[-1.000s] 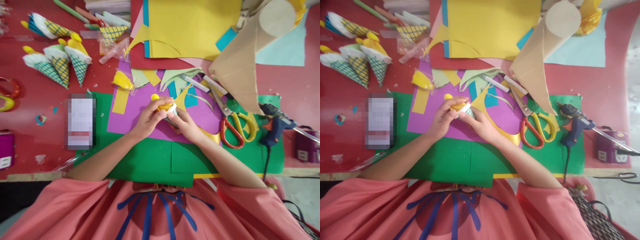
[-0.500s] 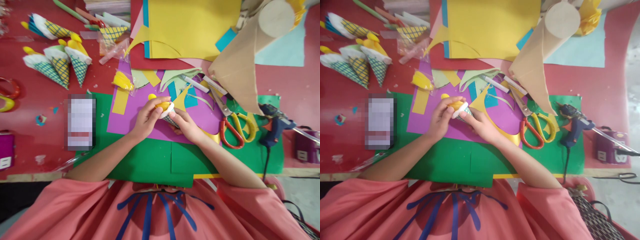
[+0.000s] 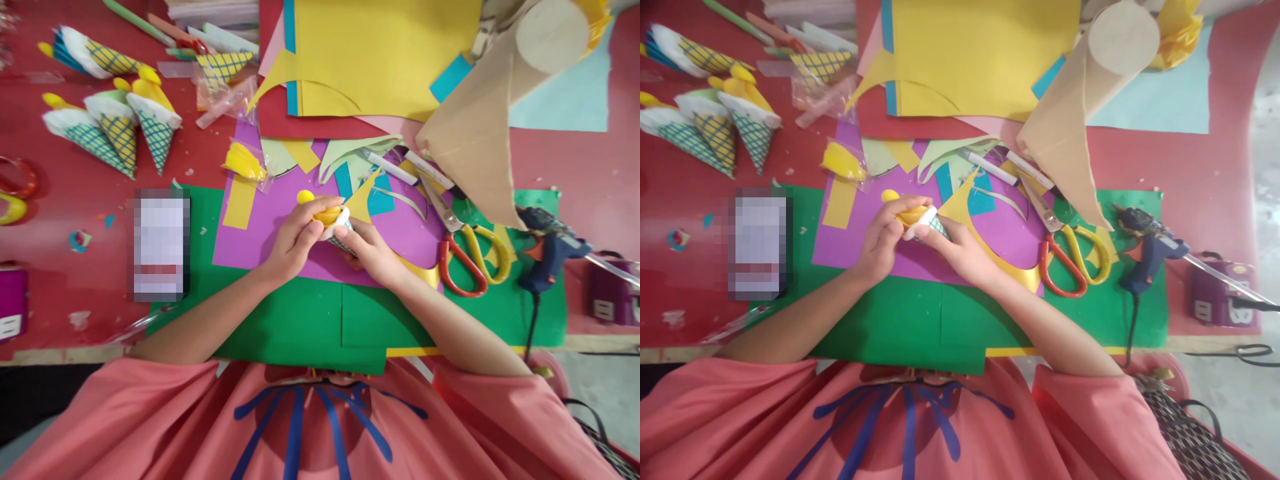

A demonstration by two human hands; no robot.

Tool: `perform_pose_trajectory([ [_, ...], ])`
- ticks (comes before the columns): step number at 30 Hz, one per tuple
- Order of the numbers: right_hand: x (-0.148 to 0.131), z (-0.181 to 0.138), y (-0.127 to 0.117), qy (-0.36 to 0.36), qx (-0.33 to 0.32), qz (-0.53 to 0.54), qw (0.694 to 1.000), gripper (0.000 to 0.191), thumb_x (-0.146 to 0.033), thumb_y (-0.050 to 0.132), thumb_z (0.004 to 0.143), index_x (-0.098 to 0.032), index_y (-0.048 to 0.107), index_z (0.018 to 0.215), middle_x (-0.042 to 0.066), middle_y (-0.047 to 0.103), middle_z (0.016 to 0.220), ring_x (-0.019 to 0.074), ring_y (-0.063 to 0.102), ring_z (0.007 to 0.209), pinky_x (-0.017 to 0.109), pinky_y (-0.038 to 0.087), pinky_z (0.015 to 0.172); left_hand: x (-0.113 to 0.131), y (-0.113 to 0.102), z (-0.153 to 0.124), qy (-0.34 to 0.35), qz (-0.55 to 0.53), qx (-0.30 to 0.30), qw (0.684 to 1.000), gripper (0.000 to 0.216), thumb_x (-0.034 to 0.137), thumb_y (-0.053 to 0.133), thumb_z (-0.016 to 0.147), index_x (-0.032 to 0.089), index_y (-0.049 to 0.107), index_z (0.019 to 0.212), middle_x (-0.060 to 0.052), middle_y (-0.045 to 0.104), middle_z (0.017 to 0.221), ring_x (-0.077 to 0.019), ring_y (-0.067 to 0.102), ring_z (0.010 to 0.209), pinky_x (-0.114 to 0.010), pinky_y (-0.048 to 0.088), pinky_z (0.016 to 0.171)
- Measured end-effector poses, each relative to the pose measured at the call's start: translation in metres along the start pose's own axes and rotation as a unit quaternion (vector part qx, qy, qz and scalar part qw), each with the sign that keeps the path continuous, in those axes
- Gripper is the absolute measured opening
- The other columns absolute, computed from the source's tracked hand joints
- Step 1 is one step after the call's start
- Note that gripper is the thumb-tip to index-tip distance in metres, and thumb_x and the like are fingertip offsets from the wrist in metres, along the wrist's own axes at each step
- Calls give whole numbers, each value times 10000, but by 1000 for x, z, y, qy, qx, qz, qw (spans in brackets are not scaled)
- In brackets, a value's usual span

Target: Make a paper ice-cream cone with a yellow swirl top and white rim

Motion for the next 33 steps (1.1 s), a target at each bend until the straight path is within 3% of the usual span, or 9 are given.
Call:
perform_pose_trajectory([
  [10,1,0,-1,3,3,4,1000,482,-659,577,877,-192,649,972,43,621,841,180,606,878,238,492,669,0,0,-1,-23,2,6,1000,387,485,426,1011,330,603,1319,-26,690,1284,-201,642,1209,-358,547,1042],
  [20,4,0,-2,12,-2,-11,1000,464,-625,569,900,-161,589,913,-26,468,700,97,411,633,224,328,562,2,0,0,-19,5,4,1000,361,442,434,1020,322,594,1320,-18,689,1283,-156,655,1196,-305,554,1038],
  [26,4,0,-2,10,-2,-12,1000,447,-615,570,905,-168,589,923,-27,457,705,96,392,628,226,305,549,-2,0,-2,-35,-12,15,999,366,460,484,999,310,607,1309,-26,691,1288,-148,658,1200,-260,538,1041],
  [33,1,0,-1,6,17,-49,999,447,-612,584,895,-166,578,925,-8,504,777,102,431,690,225,343,582,-7,1,-1,-89,-65,31,993,355,500,592,933,320,647,1233,-27,695,1283,-197,660,1220,-329,546,1048],
])
Point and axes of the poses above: each hand's wrist, its own z-axis towards the middle knuckle, its own y-axis out of the palm, x = y × z, the point moved 5 cm from there along z, towards the middle knuckle
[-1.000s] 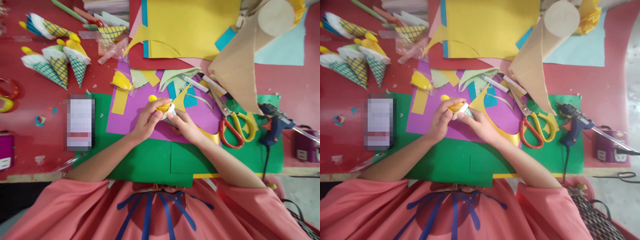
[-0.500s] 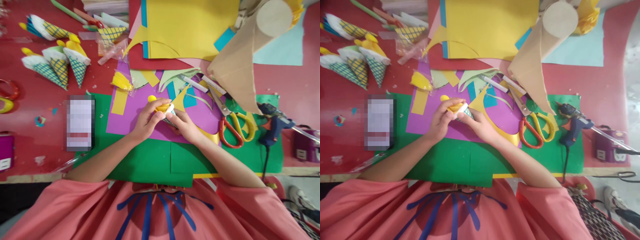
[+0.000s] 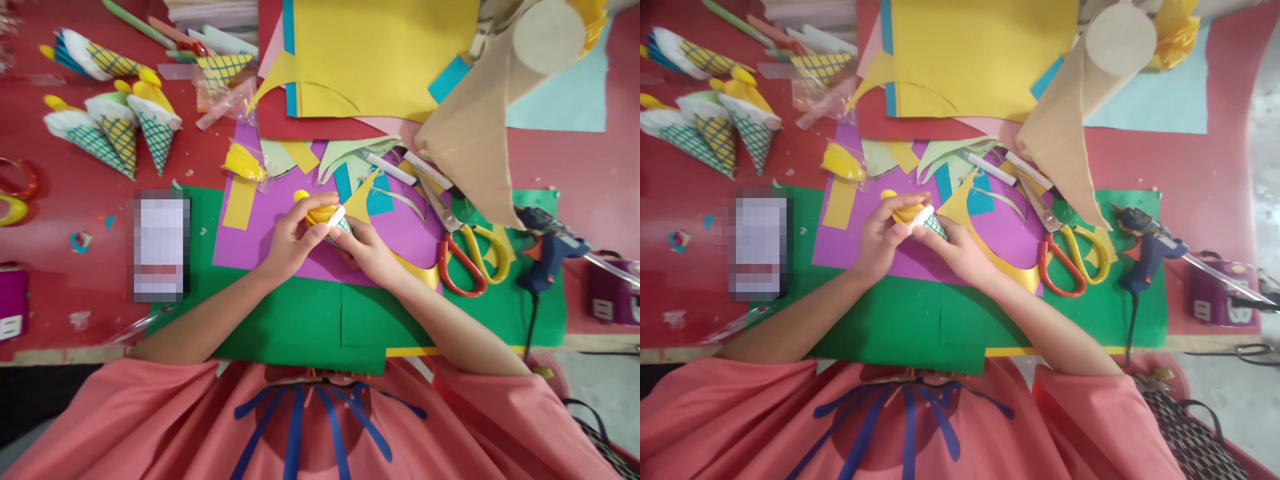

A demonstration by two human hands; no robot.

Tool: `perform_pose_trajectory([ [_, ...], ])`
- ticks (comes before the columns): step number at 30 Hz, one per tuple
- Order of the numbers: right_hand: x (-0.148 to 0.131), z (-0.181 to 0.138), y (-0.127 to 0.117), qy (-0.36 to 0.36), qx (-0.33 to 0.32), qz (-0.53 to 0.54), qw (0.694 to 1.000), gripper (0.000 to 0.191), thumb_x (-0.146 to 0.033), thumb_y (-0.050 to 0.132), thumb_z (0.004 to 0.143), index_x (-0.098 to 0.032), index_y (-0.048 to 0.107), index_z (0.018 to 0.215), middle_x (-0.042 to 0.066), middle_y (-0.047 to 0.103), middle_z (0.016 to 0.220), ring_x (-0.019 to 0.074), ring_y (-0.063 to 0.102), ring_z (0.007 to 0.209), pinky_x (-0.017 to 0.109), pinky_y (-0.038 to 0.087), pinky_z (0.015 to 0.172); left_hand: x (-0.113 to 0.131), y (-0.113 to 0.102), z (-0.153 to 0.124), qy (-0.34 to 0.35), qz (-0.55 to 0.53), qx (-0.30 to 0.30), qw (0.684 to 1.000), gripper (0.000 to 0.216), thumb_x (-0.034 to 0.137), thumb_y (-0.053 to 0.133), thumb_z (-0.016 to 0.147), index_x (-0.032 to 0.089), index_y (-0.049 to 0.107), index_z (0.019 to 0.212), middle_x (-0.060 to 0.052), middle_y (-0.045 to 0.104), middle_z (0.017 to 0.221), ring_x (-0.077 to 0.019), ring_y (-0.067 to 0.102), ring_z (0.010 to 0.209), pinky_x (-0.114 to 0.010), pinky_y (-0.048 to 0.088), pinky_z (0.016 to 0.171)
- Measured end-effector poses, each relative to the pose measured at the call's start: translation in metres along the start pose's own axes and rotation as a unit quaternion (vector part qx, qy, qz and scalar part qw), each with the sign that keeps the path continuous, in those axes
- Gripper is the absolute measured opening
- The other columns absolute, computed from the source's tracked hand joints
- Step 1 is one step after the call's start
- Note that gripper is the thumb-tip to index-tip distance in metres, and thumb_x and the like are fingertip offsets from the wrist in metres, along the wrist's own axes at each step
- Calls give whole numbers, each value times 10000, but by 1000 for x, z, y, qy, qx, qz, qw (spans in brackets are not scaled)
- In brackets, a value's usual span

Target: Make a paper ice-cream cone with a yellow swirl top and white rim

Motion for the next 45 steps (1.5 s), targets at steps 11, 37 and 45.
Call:
perform_pose_trajectory([
  [11,1,0,3,-12,8,-76,997,436,-547,572,927,-131,605,1054,12,594,863,108,500,738,248,394,682,-2,-1,1,-28,-9,35,999,184,392,637,916,272,701,1040,-6,728,1185,-199,697,1134,-353,570,995],
  [37,2,-2,1,11,-28,-20,999,290,-421,586,897,-159,570,1020,3,546,763,128,498,705,229,397,578,-17,-3,0,-63,-56,46,995,336,509,443,988,282,669,1087,-26,707,1212,-214,670,1190,-396,539,1059],
  [45,5,-1,1,20,-35,16,999,275,-429,588,914,-168,546,992,-60,482,639,69,417,538,196,327,482,-23,-3,1,-80,-73,35,994,382,527,413,1001,306,637,1218,-17,670,1327,-222,651,1242,-384,565,1047],
])
Point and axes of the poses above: each hand's wrist, its own z-axis towards the middle knuckle, its own y-axis out of the palm, x = y × z, the point moved 5 cm from there along z, towards the middle knuckle
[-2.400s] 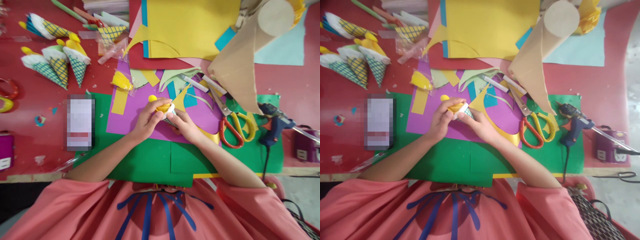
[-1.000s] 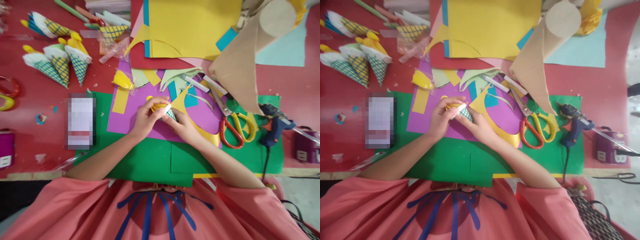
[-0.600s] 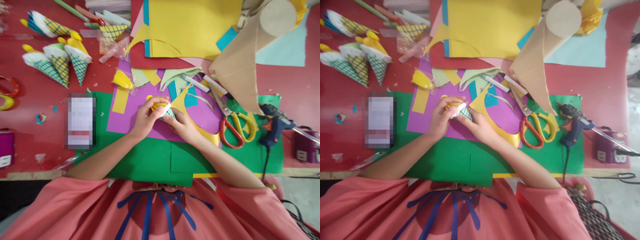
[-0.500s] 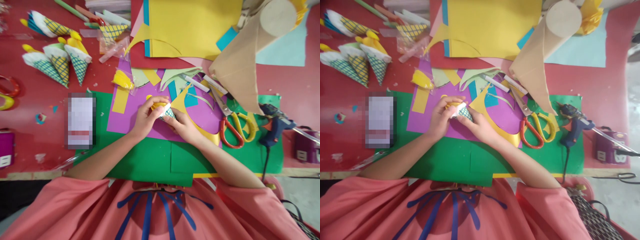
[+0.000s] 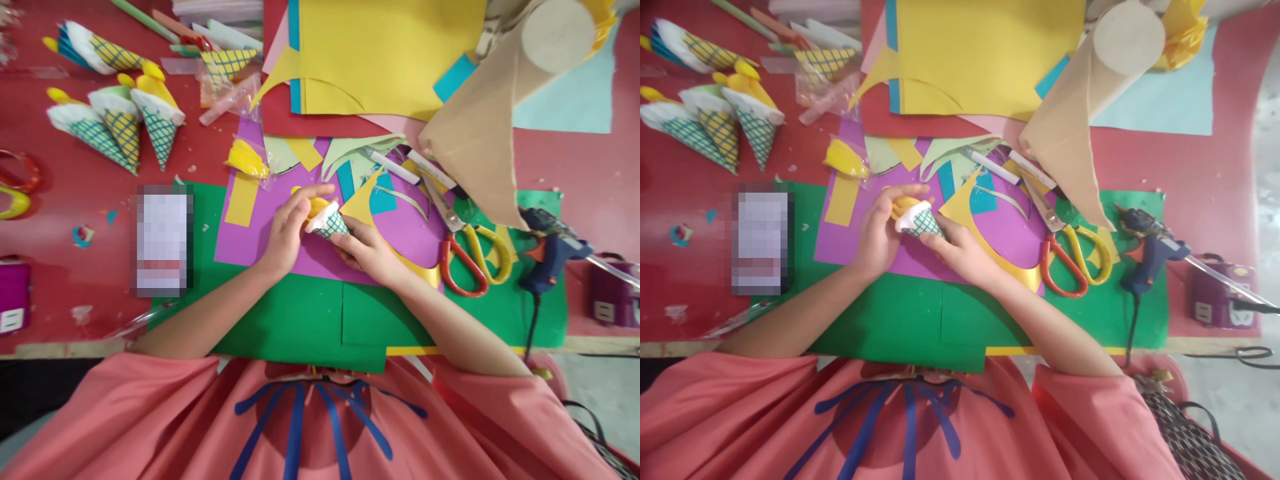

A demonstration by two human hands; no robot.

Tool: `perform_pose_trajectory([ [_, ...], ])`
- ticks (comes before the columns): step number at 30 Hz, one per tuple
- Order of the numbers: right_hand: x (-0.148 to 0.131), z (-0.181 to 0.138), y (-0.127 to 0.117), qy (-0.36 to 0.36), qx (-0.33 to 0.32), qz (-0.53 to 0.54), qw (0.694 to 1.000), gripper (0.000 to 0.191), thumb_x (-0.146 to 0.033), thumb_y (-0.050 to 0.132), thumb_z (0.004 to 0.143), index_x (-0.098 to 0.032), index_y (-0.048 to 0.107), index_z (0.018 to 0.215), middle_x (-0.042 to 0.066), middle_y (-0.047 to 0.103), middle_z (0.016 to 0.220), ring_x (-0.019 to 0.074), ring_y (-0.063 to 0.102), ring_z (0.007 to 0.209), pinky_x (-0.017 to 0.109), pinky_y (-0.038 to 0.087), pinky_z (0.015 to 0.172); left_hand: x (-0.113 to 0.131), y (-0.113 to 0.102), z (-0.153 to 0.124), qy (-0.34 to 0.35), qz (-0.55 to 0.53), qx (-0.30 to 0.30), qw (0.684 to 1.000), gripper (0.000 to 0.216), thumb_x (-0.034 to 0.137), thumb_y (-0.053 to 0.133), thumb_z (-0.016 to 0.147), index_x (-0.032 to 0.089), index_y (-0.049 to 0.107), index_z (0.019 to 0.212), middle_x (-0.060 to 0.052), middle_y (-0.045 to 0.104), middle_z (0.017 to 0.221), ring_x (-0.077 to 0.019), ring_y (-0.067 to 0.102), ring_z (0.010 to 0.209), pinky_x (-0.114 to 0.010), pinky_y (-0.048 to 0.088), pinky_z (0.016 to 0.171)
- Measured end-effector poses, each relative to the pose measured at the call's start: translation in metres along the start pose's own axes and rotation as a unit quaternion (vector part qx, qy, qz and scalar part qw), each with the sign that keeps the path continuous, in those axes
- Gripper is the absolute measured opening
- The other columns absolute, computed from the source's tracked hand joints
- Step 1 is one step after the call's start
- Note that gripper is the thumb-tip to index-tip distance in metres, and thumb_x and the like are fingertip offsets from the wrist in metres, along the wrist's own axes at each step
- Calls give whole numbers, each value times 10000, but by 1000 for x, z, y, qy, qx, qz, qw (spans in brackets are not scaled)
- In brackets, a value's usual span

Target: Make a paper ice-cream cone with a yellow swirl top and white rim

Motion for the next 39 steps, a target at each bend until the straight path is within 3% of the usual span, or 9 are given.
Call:
perform_pose_trajectory([
  [5,2,1,-1,39,20,67,997,353,-536,576,914,-201,469,890,-99,455,561,39,353,398,199,270,389,9,-4,-1,67,83,3,994,487,589,478,968,403,494,1418,43,517,1519,-271,367,1506,-493,351,1257],
  [8,2,0,-1,36,36,79,996,368,-558,583,912,-217,447,891,-103,470,563,38,360,372,204,259,367,18,-6,-2,100,151,24,983,455,575,573,926,443,549,1360,65,386,1607,-305,248,1553,-560,350,1249],
  [11,2,0,0,22,31,75,996,387,-576,593,905,-216,449,906,-104,475,565,40,372,384,206,268,374,26,-9,-2,140,174,40,974,329,478,632,923,500,626,1251,137,292,1637,-283,245,1556,-575,311,1276],
  [14,2,0,1,15,22,68,997,409,-592,598,898,-210,454,924,-104,477,563,41,374,403,206,275,395,29,-11,-2,172,211,49,961,236,418,652,927,476,687,1153,188,270,1631,-279,256,1554,-582,309,1283],
  [20,1,-1,2,7,16,66,998,390,-575,598,906,-215,455,949,-105,451,559,56,371,430,219,279,423,31,-10,-2,202,218,56,953,172,413,655,930,336,724,1068,137,332,1613,-315,324,1522,-607,331,1258],
  [26,5,-1,2,2,37,13,999,421,-569,602,899,-207,482,1078,-78,464,622,85,404,490,232,303,450,35,-8,-3,160,199,70,964,195,515,577,946,392,697,1038,94,438,1532,-242,414,1466,-545,408,1229],
  [32,7,-2,0,-14,64,-52,996,483,-585,617,879,-203,496,1150,-20,541,753,117,474,610,237,335,486,37,-9,-2,192,221,85,953,136,447,660,901,333,682,973,24,543,1399,-234,509,1372,-522,439,1190],
  [37,8,-2,2,-11,54,-44,998,490,-577,615,890,-189,492,1161,-34,524,743,87,419,557,227,315,464,35,-11,-3,179,248,101,947,183,486,644,903,309,683,924,12,584,1358,-240,531,1340,-495,512,1117],
  [39,7,-1,2,-3,51,-28,998,503,-588,619,884,-190,488,1161,-61,496,674,79,397,508,223,301,440,33,-13,-3,183,234,91,951,237,534,625,906,323,678,1001,18,569,1384,-240,514,1363,-486,480,1146],
])
Point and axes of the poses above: each hand's wrist, its own z-axis towards the middle knuckle, its own y-axis out of the palm, x = y × z, the point moved 5 cm from there along z, towards the middle knuckle
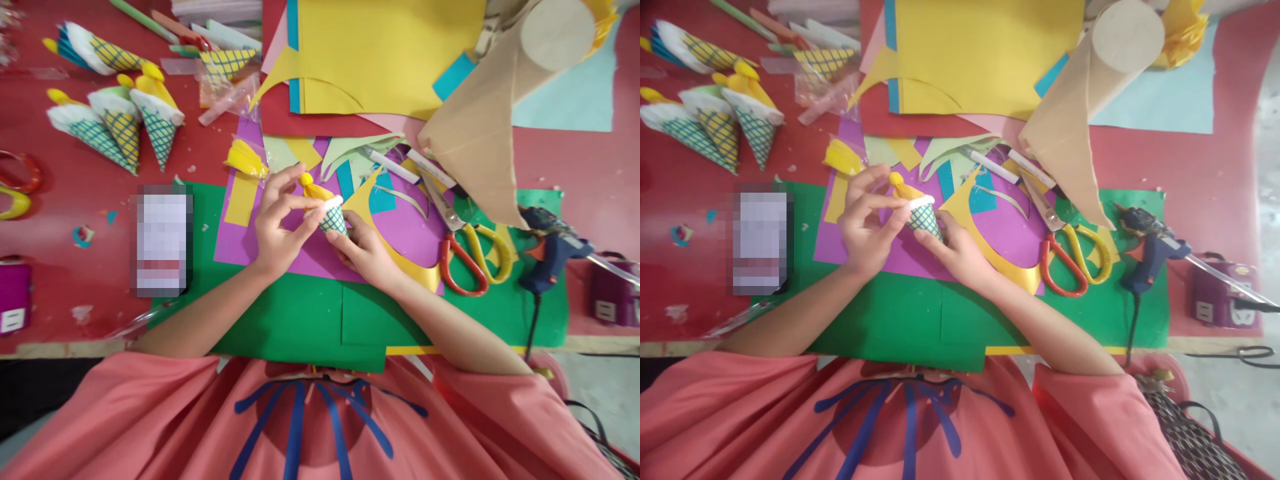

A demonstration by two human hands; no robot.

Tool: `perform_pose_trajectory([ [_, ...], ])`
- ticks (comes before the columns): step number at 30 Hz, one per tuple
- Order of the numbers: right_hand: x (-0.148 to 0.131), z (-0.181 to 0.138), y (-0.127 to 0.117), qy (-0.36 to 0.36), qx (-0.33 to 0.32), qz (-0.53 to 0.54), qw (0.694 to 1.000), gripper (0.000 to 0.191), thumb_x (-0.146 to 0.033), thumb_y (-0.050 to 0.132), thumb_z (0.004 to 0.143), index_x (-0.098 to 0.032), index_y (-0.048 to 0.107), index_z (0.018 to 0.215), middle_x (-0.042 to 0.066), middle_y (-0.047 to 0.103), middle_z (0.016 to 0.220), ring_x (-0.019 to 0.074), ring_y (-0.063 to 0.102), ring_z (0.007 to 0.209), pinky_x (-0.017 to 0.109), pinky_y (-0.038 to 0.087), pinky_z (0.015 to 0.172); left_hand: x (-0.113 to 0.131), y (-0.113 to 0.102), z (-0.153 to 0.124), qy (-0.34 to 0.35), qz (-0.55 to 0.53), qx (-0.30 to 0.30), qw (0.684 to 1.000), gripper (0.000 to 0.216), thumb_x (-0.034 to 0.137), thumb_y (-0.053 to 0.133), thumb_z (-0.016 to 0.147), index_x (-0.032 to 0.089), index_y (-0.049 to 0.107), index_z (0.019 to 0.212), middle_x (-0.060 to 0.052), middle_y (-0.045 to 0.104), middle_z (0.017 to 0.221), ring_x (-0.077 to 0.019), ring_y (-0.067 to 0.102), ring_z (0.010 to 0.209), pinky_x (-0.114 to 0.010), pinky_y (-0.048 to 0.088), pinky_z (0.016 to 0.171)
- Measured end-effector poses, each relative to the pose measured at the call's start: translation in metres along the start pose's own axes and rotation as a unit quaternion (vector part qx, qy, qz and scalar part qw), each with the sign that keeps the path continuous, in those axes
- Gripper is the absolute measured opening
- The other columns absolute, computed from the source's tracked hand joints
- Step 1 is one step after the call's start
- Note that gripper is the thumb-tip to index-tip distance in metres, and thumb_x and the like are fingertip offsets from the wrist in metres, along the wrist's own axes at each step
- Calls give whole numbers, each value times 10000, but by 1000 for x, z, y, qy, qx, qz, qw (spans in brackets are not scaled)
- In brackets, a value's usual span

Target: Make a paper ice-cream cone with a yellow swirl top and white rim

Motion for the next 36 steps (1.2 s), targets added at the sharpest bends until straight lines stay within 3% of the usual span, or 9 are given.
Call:
perform_pose_trajectory([
  [4,-2,0,1,25,-16,72,997,420,-583,603,896,-209,479,1040,-105,444,555,61,364,401,209,266,377,-12,8,-1,-16,-80,-52,995,606,725,426,919,377,416,1416,7,430,1553,-272,317,1524,-475,360,1218],
  [7,-4,0,1,21,-36,111,993,371,-558,600,905,-219,462,968,-99,480,565,51,374,365,201,255,341,-24,18,-4,-87,-151,-93,980,695,762,421,894,439,254,1486,7,484,1529,-261,457,1445,-422,488,1101],
  [9,-5,-1,0,18,-50,120,991,363,-535,619,898,-217,462,977,-94,503,573,53,395,362,197,271,334,-27,25,-5,-130,-208,-120,962,658,739,498,879,478,296,1449,30,617,1392,-217,624,1274,-371,561,1001],
  [12,-6,-2,0,20,-76,138,987,349,-508,639,887,-210,484,984,-87,530,576,60,423,358,199,312,335,-26,31,-7,-162,-260,-150,940,593,684,563,879,449,388,1394,29,714,1209,-203,701,1137,-360,592,948],
  [17,-5,-2,-3,30,-59,141,988,385,-571,614,886,-199,520,920,-78,535,545,72,444,329,200,333,303,-17,32,-8,-166,-292,-140,931,575,610,627,869,397,456,1375,-28,724,1191,-236,696,1169,-346,599,899],
  [22,-5,-2,-2,24,-38,109,993,438,-624,581,894,-189,539,917,-75,529,539,69,455,332,186,342,307,-11,34,-11,-196,-342,-130,910,542,510,680,871,365,488,1357,-47,714,1203,-275,643,1244,-373,539,970],
  [26,-5,-2,-2,18,-40,71,997,456,-634,558,907,-186,574,992,-78,512,554,67,434,346,192,324,318,-6,32,-9,-172,-372,-138,902,550,542,694,850,361,506,1334,-39,722,1120,-230,703,1074,-378,552,920],
  [33,-10,1,-4,-47,-41,-28,998,493,-613,553,919,-151,668,1047,16,631,832,149,606,812,234,485,680,-5,31,-7,-258,-356,-120,890,603,476,771,789,298,516,1305,-14,707,920,-170,705,852,-289,560,772],
  [36,-13,2,-4,-63,-52,-49,995,503,-595,521,945,-132,673,1069,27,652,908,136,591,827,238,470,731,-5,30,-7,-277,-358,-107,885,494,470,758,791,285,563,1206,-7,701,876,-160,691,812,-272,550,739],
])
Point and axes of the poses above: each hand's wrist, its own z-axis towards the middle knuckle, its own y-axis out of the palm, x = y × z, the point moved 5 cm from there along z, towards the middle knuckle
